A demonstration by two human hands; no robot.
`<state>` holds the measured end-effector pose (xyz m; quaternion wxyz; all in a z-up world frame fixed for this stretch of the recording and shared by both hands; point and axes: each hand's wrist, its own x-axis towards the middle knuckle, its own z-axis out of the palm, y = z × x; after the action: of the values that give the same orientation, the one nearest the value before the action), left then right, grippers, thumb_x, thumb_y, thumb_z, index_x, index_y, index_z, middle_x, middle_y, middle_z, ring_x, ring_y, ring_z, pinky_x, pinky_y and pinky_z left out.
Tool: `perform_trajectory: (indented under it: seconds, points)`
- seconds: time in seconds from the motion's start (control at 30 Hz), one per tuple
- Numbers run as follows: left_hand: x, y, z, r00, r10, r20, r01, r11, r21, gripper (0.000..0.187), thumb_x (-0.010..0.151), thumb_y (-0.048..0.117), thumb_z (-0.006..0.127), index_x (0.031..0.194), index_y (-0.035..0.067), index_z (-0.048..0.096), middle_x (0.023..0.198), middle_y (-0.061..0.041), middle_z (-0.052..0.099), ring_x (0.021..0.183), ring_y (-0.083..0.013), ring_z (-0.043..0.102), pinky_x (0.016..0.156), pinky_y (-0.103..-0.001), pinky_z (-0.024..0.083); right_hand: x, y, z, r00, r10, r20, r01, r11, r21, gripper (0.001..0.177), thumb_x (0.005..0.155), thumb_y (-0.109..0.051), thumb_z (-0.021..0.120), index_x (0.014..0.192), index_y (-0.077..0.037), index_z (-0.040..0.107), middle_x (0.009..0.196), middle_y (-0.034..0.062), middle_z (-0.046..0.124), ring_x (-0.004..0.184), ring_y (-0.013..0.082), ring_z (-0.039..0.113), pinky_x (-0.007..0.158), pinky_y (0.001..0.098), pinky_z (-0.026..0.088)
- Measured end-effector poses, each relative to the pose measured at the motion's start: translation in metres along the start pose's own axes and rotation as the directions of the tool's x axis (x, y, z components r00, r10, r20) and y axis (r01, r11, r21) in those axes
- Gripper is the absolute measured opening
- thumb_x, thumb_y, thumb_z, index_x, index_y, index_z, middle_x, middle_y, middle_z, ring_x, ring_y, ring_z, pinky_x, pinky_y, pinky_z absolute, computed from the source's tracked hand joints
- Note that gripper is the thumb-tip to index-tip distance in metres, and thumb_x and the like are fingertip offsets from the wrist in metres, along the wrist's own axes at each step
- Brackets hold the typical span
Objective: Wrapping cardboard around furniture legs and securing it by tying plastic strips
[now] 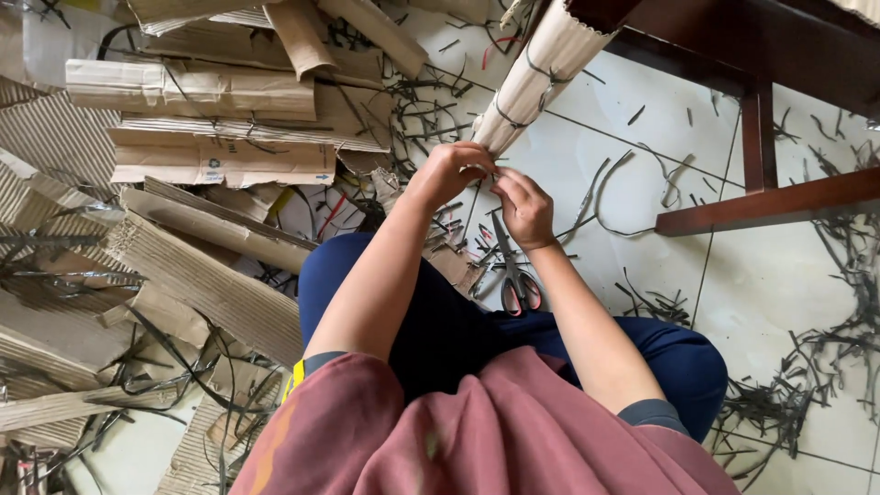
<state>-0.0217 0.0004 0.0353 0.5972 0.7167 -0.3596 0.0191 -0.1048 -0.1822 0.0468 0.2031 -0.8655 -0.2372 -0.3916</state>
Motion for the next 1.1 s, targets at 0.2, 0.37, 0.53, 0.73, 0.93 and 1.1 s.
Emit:
perform_trajectory:
  seconds: [0.2,0.37,0.53,0.73,0.93,1.1]
  points:
    - [0.003,-0.033,0.023,0.999,0.034,-0.015,-0.027,0.941,0.336,0.010,0.080,0.020,0.085,0.083,0.024,0.076,0.084,0.004,0.073,0.080,-0.0287,0.070,0.074,-0.041,0.058,0.026,-0.001,0.000,0.972,-0.229,0.043,0.233,0.960,-0.153,0.011,0.098,-0.022,0.075,0.094,-0.012,0.072,0.116,0.0014,0.075,0.084,0.0189,0.074,0.077,0.0302,0.062]
    - [0.004,-0.028,0.017,0.999,0.036,-0.035,-0.023,0.945,0.325,0.006,0.085,0.022,0.081,0.087,0.025,0.076,0.081,0.003,0.074,0.077,-0.0288,0.071,0.073,-0.041,0.058,0.028,0.004,0.007,0.994,-0.085,0.063,0.089,0.994,-0.063,0.011,0.099,-0.018,0.073,0.100,-0.009,0.067,0.107,0.0040,0.074,0.085,0.0241,0.075,0.075,0.0327,0.062]
    - [0.001,0.010,-0.005,0.998,0.027,-0.054,-0.016,0.981,0.191,0.007,0.093,0.018,0.074,0.091,0.016,0.067,0.080,-0.003,0.074,0.078,-0.0355,0.071,0.074,-0.047,0.057,0.025,0.004,0.011,0.999,-0.001,0.036,0.002,1.000,-0.016,0.014,0.096,-0.018,0.078,0.100,-0.011,0.067,0.096,0.0020,0.074,0.085,0.0228,0.075,0.075,0.0311,0.061]
    - [-0.002,-0.002,0.010,0.993,-0.083,-0.090,0.100,0.973,0.209,0.020,0.097,0.020,0.070,0.113,0.023,0.058,0.098,-0.007,0.073,0.091,-0.0316,0.075,0.080,-0.046,0.062,0.031,-0.003,0.008,0.999,0.031,0.037,-0.033,0.999,0.033,0.008,0.094,-0.012,0.079,0.092,-0.013,0.072,0.091,-0.0018,0.071,0.080,0.0225,0.073,0.073,0.0306,0.062]
    - [-0.004,0.000,0.010,0.991,-0.119,-0.063,0.129,0.971,0.200,0.023,0.103,0.021,0.061,0.119,0.029,0.047,0.106,-0.004,0.071,0.093,-0.0326,0.074,0.083,-0.047,0.061,0.020,0.000,0.012,1.000,0.018,-0.008,-0.018,0.999,0.038,0.002,0.094,-0.011,0.079,0.094,-0.013,0.078,0.090,-0.0012,0.071,0.076,0.0215,0.073,0.069,0.0320,0.061]
    - [-0.005,0.026,-0.005,0.967,-0.242,0.077,0.239,0.970,0.047,0.062,0.086,0.004,0.068,0.130,0.023,0.028,0.114,-0.004,0.067,0.103,-0.0311,0.074,0.089,-0.050,0.058,0.017,0.006,0.012,0.998,-0.061,0.025,0.063,0.995,-0.078,0.005,0.095,-0.010,0.079,0.091,-0.012,0.077,0.088,-0.0007,0.069,0.076,0.0216,0.072,0.069,0.0313,0.061]
